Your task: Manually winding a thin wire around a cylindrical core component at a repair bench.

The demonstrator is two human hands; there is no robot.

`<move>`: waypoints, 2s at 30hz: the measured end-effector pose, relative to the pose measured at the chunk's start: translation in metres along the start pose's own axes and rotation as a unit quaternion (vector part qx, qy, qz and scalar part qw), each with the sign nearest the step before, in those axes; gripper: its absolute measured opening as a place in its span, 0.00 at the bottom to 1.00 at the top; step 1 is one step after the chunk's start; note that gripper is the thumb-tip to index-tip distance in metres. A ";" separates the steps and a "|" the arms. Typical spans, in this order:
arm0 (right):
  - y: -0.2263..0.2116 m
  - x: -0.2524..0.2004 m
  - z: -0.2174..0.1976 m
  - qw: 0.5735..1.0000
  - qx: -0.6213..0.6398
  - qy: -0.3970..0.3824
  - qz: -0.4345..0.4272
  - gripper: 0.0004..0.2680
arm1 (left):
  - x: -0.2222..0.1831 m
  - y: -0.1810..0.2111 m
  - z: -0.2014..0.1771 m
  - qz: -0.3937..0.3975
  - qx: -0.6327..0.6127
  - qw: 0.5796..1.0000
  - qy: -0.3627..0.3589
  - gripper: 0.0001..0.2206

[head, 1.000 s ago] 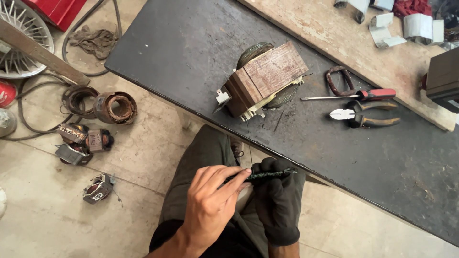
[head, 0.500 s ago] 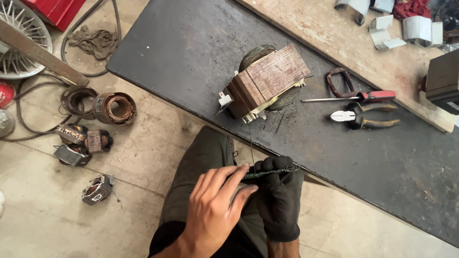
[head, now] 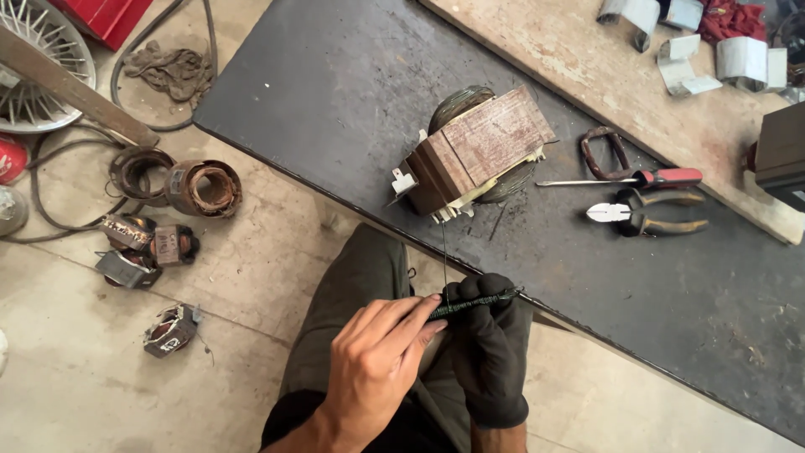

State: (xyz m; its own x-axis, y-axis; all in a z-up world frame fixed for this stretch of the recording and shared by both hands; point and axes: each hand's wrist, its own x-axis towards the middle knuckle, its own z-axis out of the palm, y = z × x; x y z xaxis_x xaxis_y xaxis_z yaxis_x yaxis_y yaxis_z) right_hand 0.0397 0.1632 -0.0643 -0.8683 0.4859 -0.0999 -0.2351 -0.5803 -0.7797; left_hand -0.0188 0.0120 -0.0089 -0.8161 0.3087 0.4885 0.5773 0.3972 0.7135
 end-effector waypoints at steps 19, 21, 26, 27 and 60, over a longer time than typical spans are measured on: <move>-0.001 0.007 0.007 0.997 -0.073 0.036 -0.007 0.07 | 0.008 -0.001 -0.003 0.013 -0.044 0.999 -0.013 0.10; -0.002 0.007 0.007 0.996 -0.079 0.040 -0.008 0.07 | 0.007 -0.001 -0.002 -0.004 -0.056 0.998 -0.021 0.11; -0.002 0.008 0.005 0.995 -0.095 0.019 -0.027 0.07 | 0.002 -0.006 0.007 -0.022 -0.002 0.996 -0.083 0.16; -0.003 0.008 0.006 0.995 -0.095 0.019 -0.028 0.07 | 0.004 -0.005 0.006 -0.022 -0.002 0.996 -0.083 0.16; -0.012 0.022 0.042 0.977 -0.128 0.157 0.064 0.16 | 0.016 -0.015 0.013 0.020 -0.042 0.997 0.060 0.09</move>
State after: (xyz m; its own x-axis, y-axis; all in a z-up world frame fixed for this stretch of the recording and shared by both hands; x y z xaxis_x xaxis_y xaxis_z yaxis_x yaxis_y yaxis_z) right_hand 0.0052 0.1538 -0.0310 -0.6974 0.6201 -0.3593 0.0186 -0.4856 -0.8740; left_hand -0.0406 0.0226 -0.0183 -0.7925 0.2147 0.5708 0.6095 0.3109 0.7293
